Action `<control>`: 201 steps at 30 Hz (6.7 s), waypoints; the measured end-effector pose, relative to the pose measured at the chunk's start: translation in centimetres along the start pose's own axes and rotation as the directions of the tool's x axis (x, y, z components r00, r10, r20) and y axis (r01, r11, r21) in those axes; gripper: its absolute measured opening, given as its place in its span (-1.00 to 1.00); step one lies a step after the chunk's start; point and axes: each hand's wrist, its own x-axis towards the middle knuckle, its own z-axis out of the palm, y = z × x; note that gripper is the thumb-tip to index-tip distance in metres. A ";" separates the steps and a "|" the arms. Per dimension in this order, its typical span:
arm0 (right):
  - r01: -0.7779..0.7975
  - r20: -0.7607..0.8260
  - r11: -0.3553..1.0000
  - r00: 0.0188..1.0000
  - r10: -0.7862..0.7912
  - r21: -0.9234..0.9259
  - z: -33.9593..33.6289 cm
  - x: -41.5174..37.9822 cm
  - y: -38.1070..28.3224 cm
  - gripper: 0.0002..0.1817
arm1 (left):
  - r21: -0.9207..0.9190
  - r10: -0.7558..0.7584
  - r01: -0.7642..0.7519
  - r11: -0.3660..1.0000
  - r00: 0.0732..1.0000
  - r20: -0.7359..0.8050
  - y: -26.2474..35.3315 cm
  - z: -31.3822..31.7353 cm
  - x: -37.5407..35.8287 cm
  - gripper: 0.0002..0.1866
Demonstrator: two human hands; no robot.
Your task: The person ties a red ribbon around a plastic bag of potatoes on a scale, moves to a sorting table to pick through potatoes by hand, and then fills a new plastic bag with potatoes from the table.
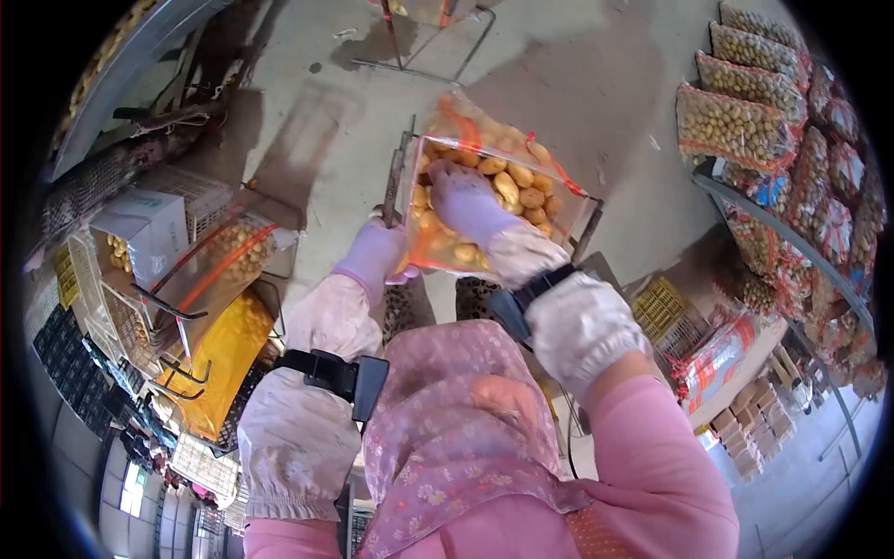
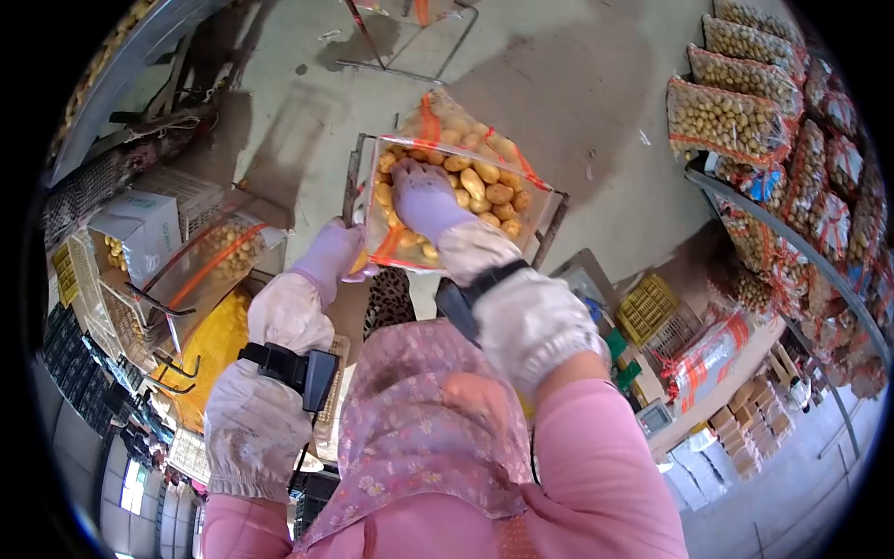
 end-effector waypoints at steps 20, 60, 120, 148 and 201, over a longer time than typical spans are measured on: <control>-0.054 0.242 0.992 0.970 0.024 0.118 -0.6 -4.5 -1.1 -0.38 | -0.007 -0.024 0.024 1.000 0.998 0.052 -1.0 -0.4 0.8 -0.50; 0.253 -0.010 0.966 0.968 -0.252 0.046 -14.7 -16.0 -3.3 -0.34 | -0.964 0.859 -0.207 -0.167 0.450 -0.245 -10.8 -4.1 -31.3 -0.56; -0.253 0.103 0.967 0.963 0.248 0.030 -5.9 1.3 4.6 -0.53 | 0.331 0.512 -0.413 0.849 0.798 -0.318 1.0 1.1 2.3 -0.45; -0.355 0.327 0.927 0.867 0.376 -0.125 -3.7 -1.7 1.1 -0.69 | 0.405 0.652 -0.515 0.756 0.648 -0.393 -1.1 1.6 4.1 -0.67; -0.337 -0.416 0.932 0.834 0.362 0.135 2.2 -8.4 4.8 -0.54 | 0.402 0.582 -0.435 0.805 0.709 -0.398 -0.6 1.3 3.5 -0.64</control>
